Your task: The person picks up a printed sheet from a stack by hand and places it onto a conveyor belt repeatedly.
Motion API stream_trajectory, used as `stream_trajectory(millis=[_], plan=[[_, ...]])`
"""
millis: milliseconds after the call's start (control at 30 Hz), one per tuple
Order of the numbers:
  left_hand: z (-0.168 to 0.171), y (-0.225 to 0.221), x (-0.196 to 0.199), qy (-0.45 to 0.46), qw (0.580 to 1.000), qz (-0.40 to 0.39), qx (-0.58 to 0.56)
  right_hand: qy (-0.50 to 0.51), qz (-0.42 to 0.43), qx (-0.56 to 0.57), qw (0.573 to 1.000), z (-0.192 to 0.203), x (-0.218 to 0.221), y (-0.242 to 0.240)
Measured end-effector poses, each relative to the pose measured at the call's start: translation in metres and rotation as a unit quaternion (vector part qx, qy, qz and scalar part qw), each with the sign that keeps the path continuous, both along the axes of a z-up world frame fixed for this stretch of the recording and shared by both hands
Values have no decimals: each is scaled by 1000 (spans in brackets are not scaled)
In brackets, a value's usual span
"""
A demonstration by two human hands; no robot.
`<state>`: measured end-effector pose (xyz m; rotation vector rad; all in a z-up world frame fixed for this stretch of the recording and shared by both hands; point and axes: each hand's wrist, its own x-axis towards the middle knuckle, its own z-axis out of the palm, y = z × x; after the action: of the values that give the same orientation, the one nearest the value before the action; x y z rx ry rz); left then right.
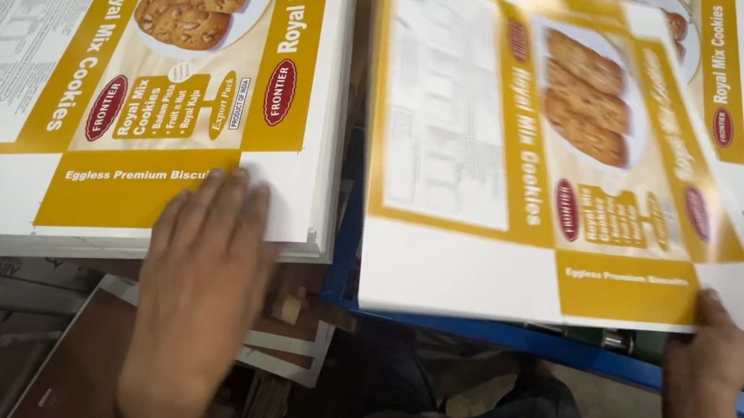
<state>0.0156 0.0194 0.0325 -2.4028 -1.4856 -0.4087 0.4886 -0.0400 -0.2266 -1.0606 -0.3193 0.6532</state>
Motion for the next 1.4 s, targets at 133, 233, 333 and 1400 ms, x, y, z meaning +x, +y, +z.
stream_trajectory(millis=[133, 233, 333, 1400], plan=[[-11, 7, -14, 3, 1000, 2, 7, 9, -125, -66, 990, -47, 51, -22], [-18, 4, -18, -22, 1000, -4, 20, -21, -120, -54, 991, -79, 77, -47], [-17, 5, -15, -16, 999, -12, 42, -12, -110, -108, 988, -105, 83, -93], [19, 19, -43, -111, 990, -80, -19, 84, 183, -247, 948, -8, -48, -50]])
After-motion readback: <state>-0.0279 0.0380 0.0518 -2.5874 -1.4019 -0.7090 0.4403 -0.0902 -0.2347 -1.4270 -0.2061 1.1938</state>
